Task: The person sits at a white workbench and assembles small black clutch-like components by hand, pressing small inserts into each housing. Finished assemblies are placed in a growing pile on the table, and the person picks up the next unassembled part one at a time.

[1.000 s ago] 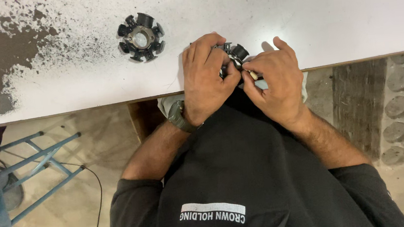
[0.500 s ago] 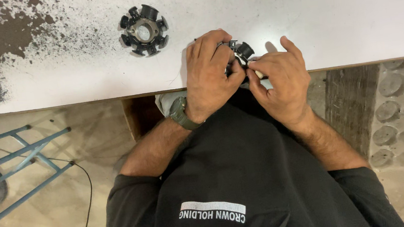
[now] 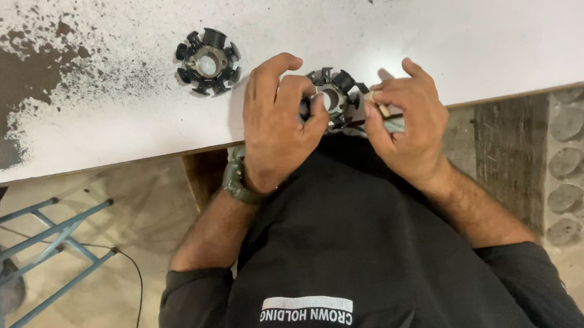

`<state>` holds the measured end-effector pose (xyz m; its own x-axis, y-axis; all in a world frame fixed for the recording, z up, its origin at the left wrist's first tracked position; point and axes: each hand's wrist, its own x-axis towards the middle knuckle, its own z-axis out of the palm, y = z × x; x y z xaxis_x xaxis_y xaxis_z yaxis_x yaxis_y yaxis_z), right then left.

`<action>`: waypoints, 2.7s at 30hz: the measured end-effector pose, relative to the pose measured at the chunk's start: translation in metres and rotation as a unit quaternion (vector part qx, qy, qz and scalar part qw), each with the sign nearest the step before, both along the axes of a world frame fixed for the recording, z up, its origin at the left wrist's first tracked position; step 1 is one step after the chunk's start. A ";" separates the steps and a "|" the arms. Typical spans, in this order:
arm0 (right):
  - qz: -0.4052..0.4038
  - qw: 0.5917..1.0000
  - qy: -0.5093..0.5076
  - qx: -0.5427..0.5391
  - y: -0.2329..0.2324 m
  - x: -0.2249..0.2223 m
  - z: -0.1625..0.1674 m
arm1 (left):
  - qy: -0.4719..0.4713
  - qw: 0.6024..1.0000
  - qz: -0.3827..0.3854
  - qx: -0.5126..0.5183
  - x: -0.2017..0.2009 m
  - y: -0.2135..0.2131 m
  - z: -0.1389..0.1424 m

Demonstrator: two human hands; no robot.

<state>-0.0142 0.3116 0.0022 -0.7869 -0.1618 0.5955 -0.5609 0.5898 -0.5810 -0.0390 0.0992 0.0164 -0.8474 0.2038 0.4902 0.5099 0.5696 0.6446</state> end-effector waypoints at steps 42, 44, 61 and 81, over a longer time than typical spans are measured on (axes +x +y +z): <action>0.028 0.999 -0.020 0.005 0.019 -0.002 -0.020 | -0.071 0.995 -0.055 -0.042 -0.013 0.030 0.007; 0.021 0.999 -0.020 0.013 0.017 -0.002 -0.022 | -0.080 0.994 -0.054 -0.043 -0.012 0.029 0.007; 0.017 1.000 -0.003 0.011 0.014 -0.011 -0.027 | -0.089 0.996 -0.020 -0.016 -0.015 0.029 0.001; 0.028 0.999 0.019 0.017 0.009 -0.016 -0.030 | -0.088 0.995 -0.025 -0.032 -0.017 0.025 -0.009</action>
<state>-0.0301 0.3205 -0.0275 -0.7533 -0.2259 0.6176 -0.6147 0.5758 -0.5391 -0.0562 0.1247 0.0076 -0.9067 0.2749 0.3199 0.4217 0.5890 0.6893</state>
